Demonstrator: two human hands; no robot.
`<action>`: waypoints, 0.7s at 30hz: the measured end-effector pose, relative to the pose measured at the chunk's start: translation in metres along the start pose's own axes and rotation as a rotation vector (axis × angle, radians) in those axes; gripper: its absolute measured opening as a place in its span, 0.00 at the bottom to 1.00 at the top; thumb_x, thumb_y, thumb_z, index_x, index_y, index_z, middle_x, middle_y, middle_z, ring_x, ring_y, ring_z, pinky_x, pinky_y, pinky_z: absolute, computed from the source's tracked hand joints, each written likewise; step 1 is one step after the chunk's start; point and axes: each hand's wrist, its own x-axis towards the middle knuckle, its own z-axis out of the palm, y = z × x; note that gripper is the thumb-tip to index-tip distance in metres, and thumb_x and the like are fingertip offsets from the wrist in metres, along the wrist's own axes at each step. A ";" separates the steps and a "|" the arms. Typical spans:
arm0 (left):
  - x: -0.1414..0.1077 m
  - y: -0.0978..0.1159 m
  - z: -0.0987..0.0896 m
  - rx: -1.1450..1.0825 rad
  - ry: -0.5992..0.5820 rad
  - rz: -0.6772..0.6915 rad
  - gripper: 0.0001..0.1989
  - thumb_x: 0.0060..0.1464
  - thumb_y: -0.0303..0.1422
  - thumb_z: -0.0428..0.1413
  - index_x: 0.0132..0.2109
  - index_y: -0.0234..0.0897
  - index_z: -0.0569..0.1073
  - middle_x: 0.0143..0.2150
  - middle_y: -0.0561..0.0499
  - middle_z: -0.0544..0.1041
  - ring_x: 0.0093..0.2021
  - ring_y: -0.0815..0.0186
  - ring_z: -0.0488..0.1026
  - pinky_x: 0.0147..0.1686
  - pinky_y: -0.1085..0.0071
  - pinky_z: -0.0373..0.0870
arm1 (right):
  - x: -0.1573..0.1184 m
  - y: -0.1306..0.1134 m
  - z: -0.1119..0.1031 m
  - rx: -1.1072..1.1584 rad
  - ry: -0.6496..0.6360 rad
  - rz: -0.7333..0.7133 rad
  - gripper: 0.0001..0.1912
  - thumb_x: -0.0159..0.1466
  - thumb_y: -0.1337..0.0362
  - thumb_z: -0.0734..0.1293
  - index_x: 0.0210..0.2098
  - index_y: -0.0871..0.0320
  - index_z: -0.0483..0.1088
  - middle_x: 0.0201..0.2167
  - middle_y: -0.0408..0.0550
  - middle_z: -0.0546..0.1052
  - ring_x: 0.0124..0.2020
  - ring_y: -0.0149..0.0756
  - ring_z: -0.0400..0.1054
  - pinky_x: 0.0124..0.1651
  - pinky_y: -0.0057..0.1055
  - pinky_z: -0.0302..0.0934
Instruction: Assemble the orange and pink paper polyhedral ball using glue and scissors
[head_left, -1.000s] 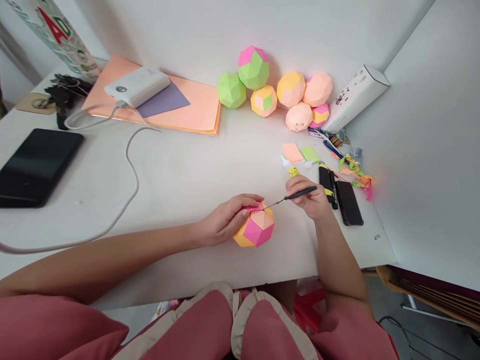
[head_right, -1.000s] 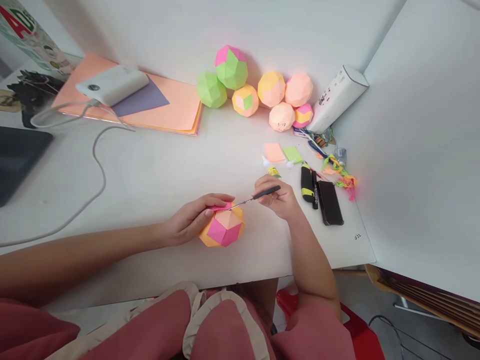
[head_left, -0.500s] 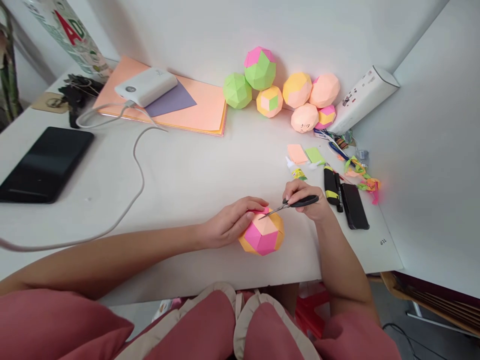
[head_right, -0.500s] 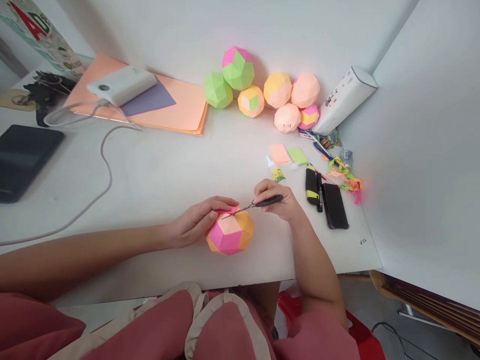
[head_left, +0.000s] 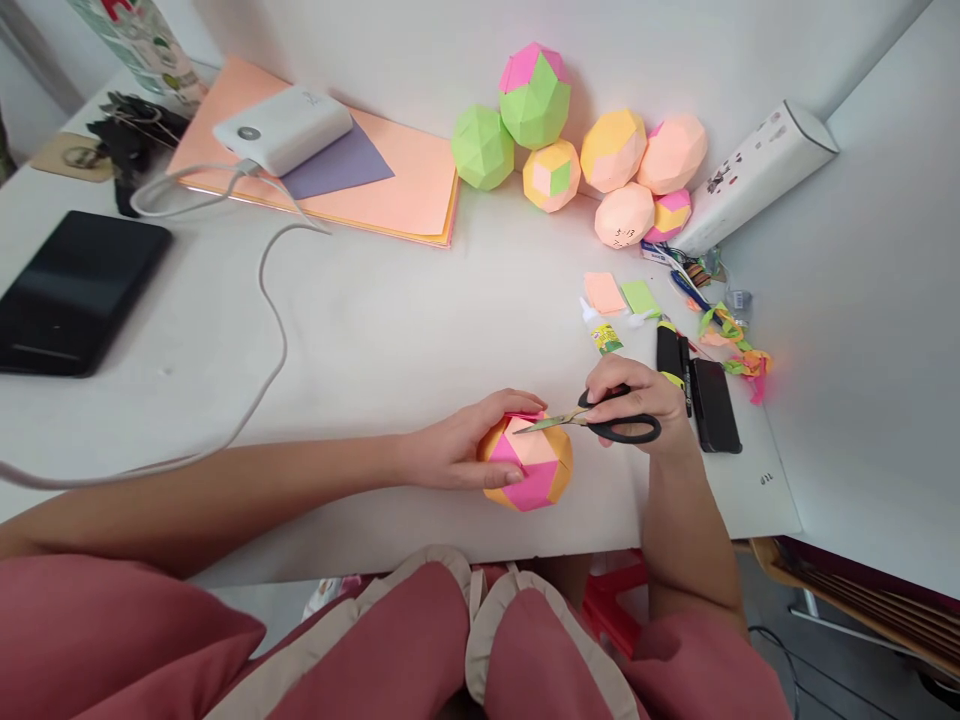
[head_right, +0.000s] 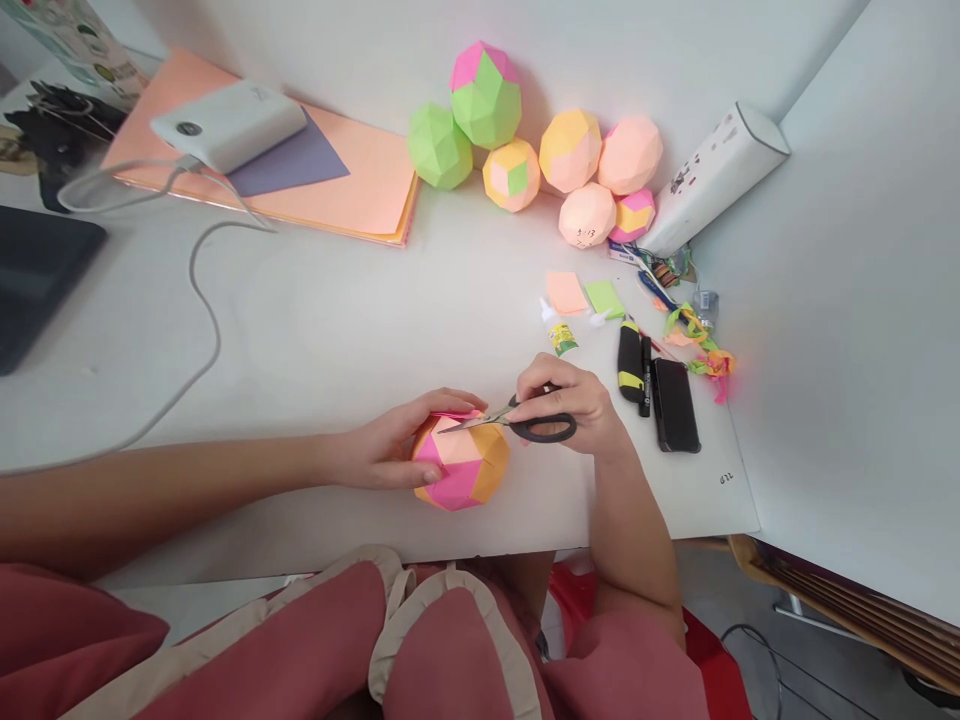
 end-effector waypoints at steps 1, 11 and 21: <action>0.000 0.000 0.000 -0.007 -0.004 0.001 0.26 0.62 0.40 0.56 0.63 0.42 0.57 0.60 0.37 0.64 0.54 0.55 0.71 0.47 0.61 0.75 | 0.001 -0.003 0.000 -0.024 -0.002 -0.009 0.12 0.64 0.63 0.71 0.47 0.46 0.80 0.32 0.49 0.75 0.34 0.35 0.69 0.30 0.31 0.65; 0.003 0.003 -0.004 -0.043 -0.059 -0.021 0.26 0.61 0.41 0.57 0.61 0.41 0.58 0.58 0.37 0.66 0.54 0.54 0.71 0.47 0.59 0.74 | 0.001 -0.008 -0.001 -0.137 -0.018 -0.081 0.13 0.65 0.61 0.70 0.49 0.46 0.79 0.32 0.49 0.75 0.34 0.36 0.68 0.33 0.35 0.64; 0.004 0.008 -0.004 -0.082 -0.095 -0.123 0.25 0.60 0.41 0.57 0.60 0.40 0.57 0.52 0.41 0.71 0.49 0.57 0.73 0.42 0.62 0.74 | -0.006 -0.021 0.000 -0.291 0.010 -0.093 0.13 0.67 0.58 0.67 0.49 0.46 0.79 0.33 0.50 0.75 0.33 0.38 0.68 0.34 0.38 0.65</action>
